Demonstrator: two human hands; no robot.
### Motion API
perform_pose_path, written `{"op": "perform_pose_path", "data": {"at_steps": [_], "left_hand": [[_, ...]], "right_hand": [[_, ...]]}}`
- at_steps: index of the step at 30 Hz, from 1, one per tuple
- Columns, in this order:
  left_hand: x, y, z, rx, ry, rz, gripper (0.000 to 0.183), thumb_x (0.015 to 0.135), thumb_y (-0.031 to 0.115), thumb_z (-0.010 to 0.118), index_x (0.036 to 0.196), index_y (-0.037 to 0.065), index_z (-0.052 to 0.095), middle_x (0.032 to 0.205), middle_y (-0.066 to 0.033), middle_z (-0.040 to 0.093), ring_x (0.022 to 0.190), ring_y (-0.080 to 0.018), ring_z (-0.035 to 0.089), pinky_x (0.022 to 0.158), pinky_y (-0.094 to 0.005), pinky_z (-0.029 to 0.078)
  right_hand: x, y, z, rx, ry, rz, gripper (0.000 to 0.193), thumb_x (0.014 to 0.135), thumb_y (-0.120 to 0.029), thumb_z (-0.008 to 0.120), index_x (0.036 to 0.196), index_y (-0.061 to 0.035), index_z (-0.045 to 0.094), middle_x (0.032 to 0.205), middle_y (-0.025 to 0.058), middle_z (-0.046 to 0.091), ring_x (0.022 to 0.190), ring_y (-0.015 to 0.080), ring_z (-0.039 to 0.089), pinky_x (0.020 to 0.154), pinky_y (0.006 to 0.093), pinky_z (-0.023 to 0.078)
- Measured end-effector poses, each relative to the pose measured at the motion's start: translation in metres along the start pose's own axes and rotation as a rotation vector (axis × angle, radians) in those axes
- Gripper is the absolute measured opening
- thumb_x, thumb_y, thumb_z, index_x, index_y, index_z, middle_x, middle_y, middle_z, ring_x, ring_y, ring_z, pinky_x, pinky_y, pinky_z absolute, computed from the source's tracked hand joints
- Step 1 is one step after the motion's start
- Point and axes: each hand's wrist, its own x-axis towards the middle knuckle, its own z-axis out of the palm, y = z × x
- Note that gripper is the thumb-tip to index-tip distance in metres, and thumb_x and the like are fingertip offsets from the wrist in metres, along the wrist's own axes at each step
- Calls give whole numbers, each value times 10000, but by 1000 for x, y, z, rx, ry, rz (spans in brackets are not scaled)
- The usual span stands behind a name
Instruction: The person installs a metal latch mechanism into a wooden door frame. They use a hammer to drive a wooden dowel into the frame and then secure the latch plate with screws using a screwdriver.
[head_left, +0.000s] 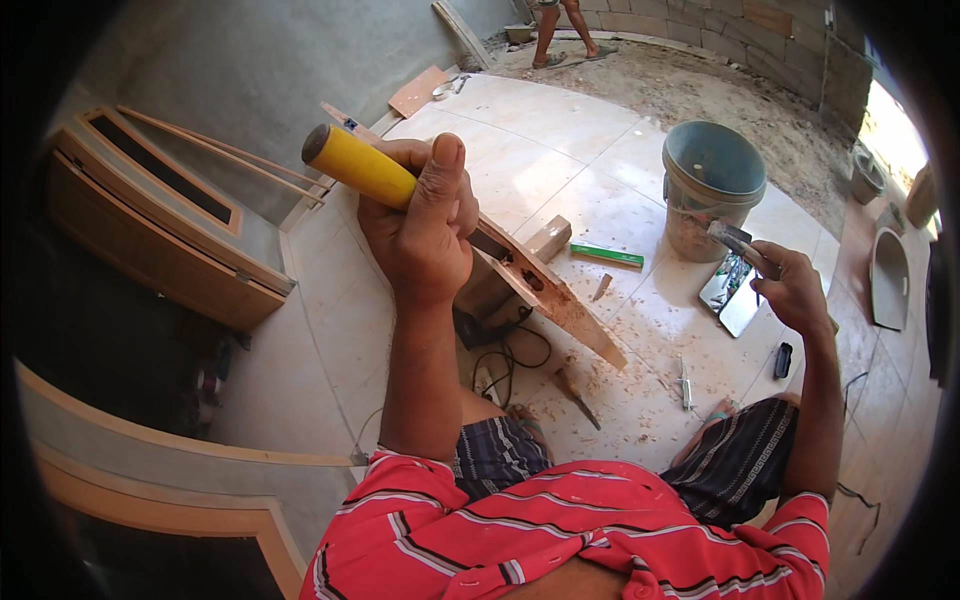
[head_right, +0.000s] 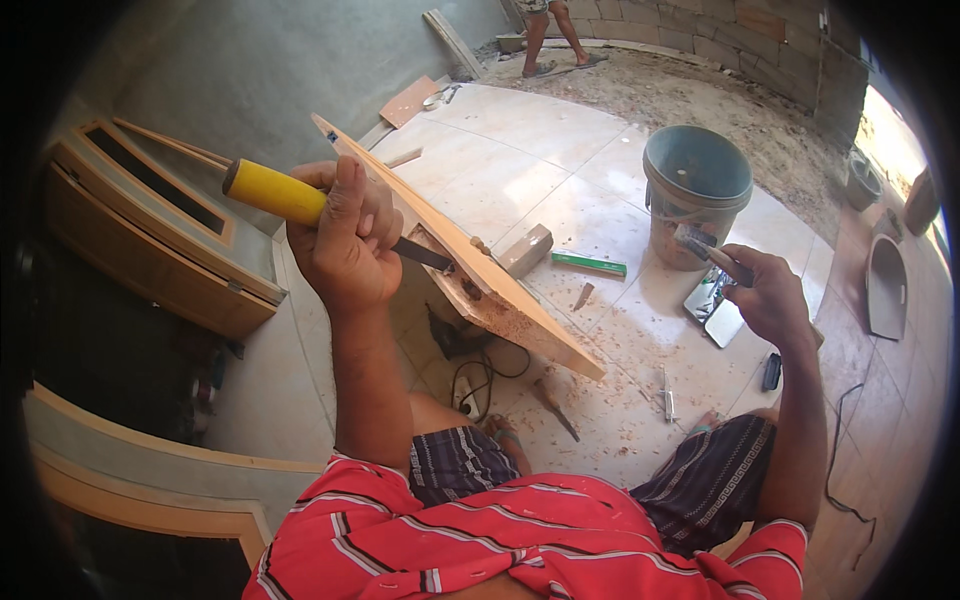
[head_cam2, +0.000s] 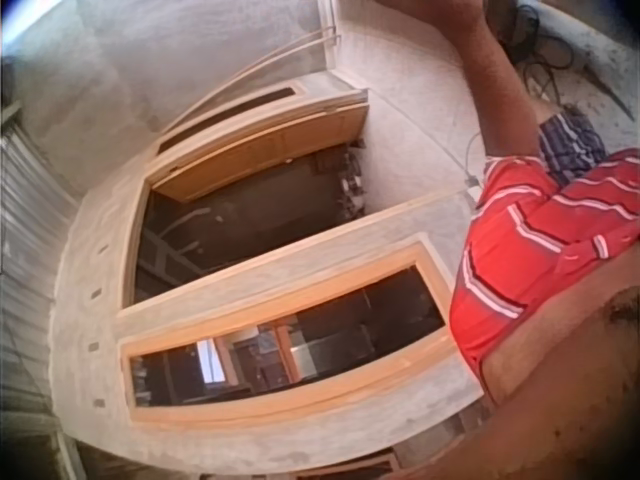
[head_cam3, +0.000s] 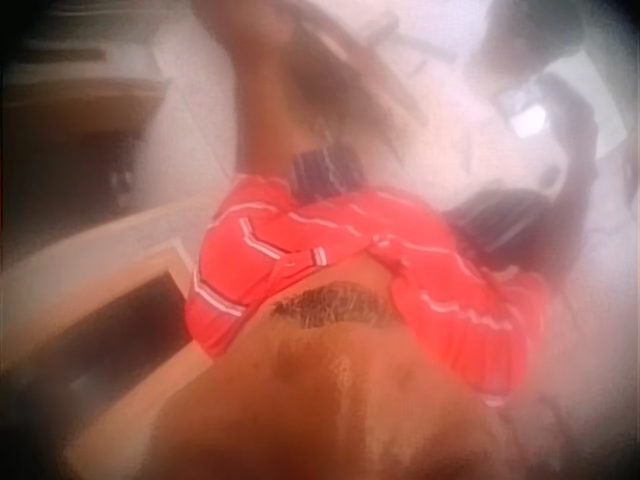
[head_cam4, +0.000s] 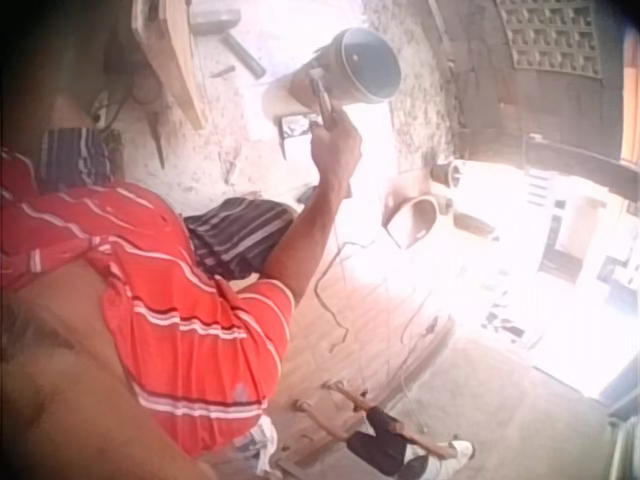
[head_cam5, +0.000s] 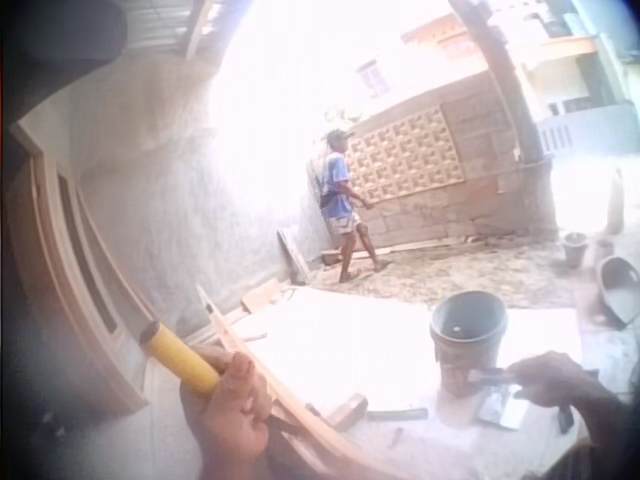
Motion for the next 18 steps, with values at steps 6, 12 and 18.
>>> {"op": "perform_pose_path", "data": {"at_steps": [6,12,18], "left_hand": [[-9,12,-4,-332,-399,-68,173,1097,227,575,983,108,524,629,23,369,475,-52,261,409,-227,220],[4,32,-33,-257,-123,155,259,1108,319,534,962,109,573,648,23,388,470,-62,240,402,-248,179],[-1,20,-31,-190,92,103,320,1077,392,586,899,130,631,632,40,363,474,-57,257,409,-212,193]], "right_hand": [[0,7,-2,0,6,-28,502,793,-39,779,1288,-87,713,1052,152,773,958,273,746,887,373,546],[3,21,1,10,90,-92,481,764,-11,734,1245,-30,710,848,105,725,760,171,652,752,345,522],[2,15,-9,-14,36,17,482,767,-53,766,1246,-63,721,1017,179,765,936,313,734,874,395,540]]}}
